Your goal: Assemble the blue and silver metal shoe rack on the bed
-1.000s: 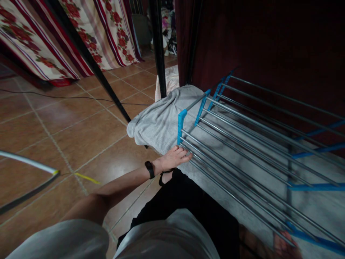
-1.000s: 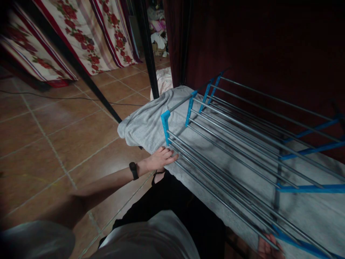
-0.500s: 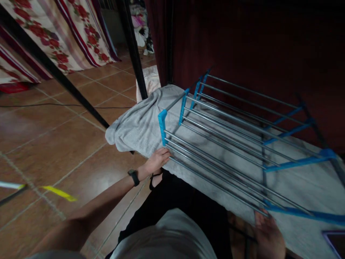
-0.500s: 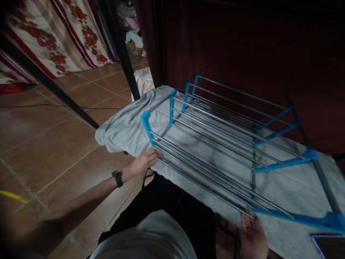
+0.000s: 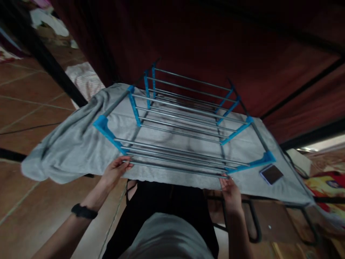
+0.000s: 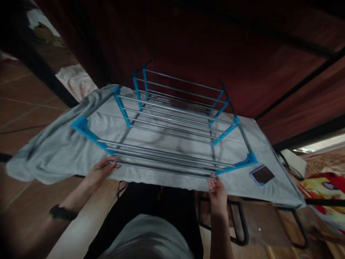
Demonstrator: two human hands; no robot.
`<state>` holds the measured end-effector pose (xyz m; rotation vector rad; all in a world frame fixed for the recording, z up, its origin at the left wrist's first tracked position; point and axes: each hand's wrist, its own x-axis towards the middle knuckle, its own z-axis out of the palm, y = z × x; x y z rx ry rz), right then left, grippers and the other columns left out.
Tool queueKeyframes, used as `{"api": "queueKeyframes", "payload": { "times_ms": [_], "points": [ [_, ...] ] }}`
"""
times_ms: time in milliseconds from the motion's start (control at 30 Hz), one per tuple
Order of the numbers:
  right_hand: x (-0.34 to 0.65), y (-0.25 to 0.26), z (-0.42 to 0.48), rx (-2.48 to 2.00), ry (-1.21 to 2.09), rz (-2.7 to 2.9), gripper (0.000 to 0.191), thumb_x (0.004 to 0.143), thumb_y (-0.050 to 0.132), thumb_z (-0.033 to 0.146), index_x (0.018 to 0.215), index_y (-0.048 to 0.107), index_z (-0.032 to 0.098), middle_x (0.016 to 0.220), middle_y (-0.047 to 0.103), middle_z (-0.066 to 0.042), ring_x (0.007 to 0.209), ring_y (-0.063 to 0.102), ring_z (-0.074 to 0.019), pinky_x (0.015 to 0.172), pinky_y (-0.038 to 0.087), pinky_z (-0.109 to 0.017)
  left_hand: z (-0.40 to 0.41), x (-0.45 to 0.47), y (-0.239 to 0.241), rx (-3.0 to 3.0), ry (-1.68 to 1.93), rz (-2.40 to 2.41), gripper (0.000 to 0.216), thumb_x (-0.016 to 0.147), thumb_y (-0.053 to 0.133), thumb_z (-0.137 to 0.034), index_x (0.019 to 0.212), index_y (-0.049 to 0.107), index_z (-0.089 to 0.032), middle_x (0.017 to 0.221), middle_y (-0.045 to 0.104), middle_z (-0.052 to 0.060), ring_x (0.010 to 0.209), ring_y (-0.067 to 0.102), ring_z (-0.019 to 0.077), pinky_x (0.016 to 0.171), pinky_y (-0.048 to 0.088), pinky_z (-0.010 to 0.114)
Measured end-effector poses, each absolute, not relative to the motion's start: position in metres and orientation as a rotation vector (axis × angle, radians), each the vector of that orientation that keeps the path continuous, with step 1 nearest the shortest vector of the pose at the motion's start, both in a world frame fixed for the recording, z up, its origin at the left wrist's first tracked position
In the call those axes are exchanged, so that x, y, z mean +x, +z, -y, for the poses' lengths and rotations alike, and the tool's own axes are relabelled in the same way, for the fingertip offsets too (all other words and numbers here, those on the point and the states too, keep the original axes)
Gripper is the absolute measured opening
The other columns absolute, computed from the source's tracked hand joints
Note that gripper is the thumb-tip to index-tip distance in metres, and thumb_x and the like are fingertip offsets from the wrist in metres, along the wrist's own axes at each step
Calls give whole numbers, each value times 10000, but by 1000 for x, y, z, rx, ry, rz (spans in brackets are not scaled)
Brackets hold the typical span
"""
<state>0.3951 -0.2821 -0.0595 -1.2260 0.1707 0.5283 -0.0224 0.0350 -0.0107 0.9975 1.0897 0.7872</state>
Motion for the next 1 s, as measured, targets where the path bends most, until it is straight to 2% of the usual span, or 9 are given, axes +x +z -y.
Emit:
{"api": "queueKeyframes", "payload": {
  "times_ms": [100, 267, 400, 633, 1000],
  "points": [
    [391, -57, 279, -1197, 521, -161, 182, 672, 710, 246, 834, 631, 226, 848, 699, 3, 901, 662, -138, 907, 547, -296, -35, -15, -7, 887, 837, -1166, 230, 735, 748, -103, 948, 683, -161, 720, 657, -18, 726, 683, 120, 709, 570, 202],
    [388, -57, 278, -1179, 500, -160, 174, 689, 723, 247, 834, 628, 231, 847, 704, 9, 894, 669, -140, 897, 555, -310, -34, -4, -4, 681, 900, -1231, 238, 795, 578, 57, 864, 660, -155, 713, 676, -27, 717, 690, 112, 723, 608, 231],
    [385, -54, 274, -1157, 502, -165, 156, 716, 711, 253, 844, 630, 221, 872, 710, -2, 882, 673, -139, 889, 556, -302, -35, 1, 1, 489, 890, -1250, 218, 833, 548, 41, 721, 613, -134, 697, 670, -28, 698, 673, 99, 724, 621, 243],
    [381, -50, 267, -1125, 514, -170, 134, 744, 699, 268, 845, 626, 218, 895, 714, -1, 880, 679, -125, 878, 551, -273, -34, 8, 3, 498, 783, -1288, 263, 878, 481, 13, 774, 662, -147, 802, 733, 18, 754, 695, 126, 681, 616, 230],
    [390, -51, 268, -1116, 498, -218, 104, 755, 664, 270, 839, 621, 224, 844, 714, 4, 843, 688, -132, 842, 569, -284, -29, 12, -6, 557, 857, -1287, 232, 833, 528, -19, 694, 637, -168, 757, 736, 10, 760, 713, 152, 696, 634, 272]
  ]
}}
